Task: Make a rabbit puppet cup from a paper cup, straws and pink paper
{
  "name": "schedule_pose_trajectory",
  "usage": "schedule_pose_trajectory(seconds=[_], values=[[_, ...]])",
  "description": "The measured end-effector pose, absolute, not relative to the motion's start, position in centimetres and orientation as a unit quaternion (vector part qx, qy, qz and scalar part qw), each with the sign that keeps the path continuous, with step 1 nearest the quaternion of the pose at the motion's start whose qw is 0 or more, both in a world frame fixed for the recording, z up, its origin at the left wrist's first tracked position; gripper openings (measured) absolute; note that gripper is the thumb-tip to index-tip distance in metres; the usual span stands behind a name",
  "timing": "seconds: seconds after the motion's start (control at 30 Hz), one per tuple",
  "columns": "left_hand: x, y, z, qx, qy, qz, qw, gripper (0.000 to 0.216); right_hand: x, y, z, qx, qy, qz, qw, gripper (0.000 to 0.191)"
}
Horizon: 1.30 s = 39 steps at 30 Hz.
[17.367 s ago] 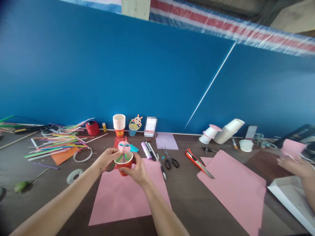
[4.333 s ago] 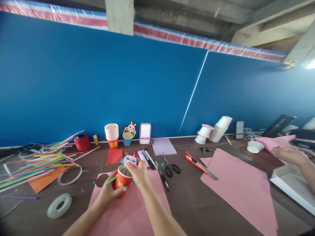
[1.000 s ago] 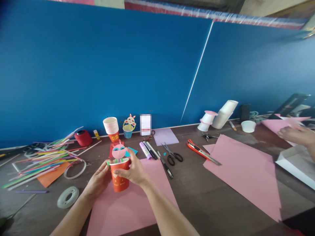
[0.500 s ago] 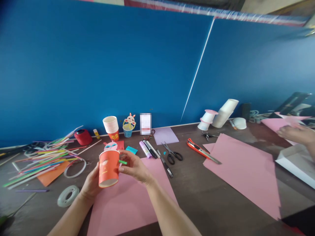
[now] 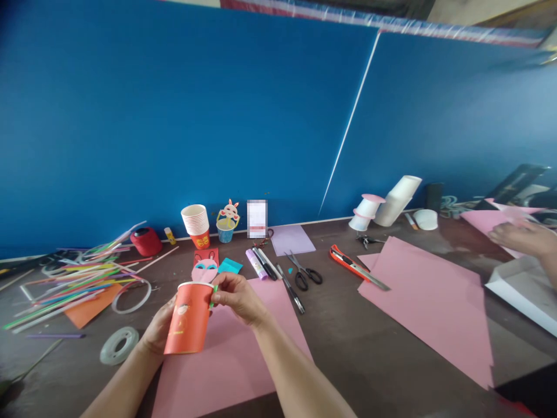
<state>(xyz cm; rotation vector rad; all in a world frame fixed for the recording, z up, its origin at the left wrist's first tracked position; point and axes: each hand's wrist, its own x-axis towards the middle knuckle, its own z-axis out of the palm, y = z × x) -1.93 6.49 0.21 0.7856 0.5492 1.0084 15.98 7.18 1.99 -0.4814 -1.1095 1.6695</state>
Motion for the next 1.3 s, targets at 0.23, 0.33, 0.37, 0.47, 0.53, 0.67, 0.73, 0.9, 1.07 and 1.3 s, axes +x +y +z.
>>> schedule_pose_trajectory(seconds=[0.23,0.33,0.37,0.47,0.53,0.67,0.73,0.9,1.07,1.3], values=[[-2.0,6.4,-0.2,0.368,0.272,0.454,0.764,0.032,16.1,7.3,1.5,-0.201,-0.449,0.710,0.504,0.029],[-2.1,6.4,-0.5,0.369,0.278,0.468,0.753,0.032,16.3,7.4,1.4,-0.207,-0.439,0.718,0.499,0.030],[-2.1,6.5,-0.6,0.367,0.273,0.473,0.753,0.031,16.4,7.5,1.4,-0.208,-0.434,0.724,0.494,0.030],[-2.0,6.7,-0.7,0.356,0.240,0.484,0.762,0.024,16.7,7.6,1.2,-0.214,-0.423,0.743,0.474,0.029],[-2.0,6.9,-0.7,0.354,0.209,0.488,0.770,0.018,17.0,7.7,1.0,-0.212,-0.422,0.751,0.462,0.030],[-1.9,7.0,-0.7,0.365,0.184,0.470,0.782,0.017,17.4,7.9,0.3,-0.189,-0.423,0.766,0.445,0.035],[-1.9,6.9,-0.7,0.372,0.191,0.458,0.785,0.020,17.4,7.9,-0.1,-0.173,-0.426,0.775,0.434,0.035],[-2.1,6.5,-0.6,0.364,0.203,0.450,0.790,0.022,17.4,7.6,-0.4,-0.128,-0.439,0.796,0.397,0.033],[-2.0,6.3,-0.6,0.358,0.206,0.441,0.797,0.024,17.6,7.8,-0.4,-0.111,-0.453,0.804,0.368,0.034],[-2.1,6.2,-0.8,0.372,0.187,0.437,0.797,0.024,17.6,7.8,0.1,-0.112,-0.474,0.803,0.343,0.034]])
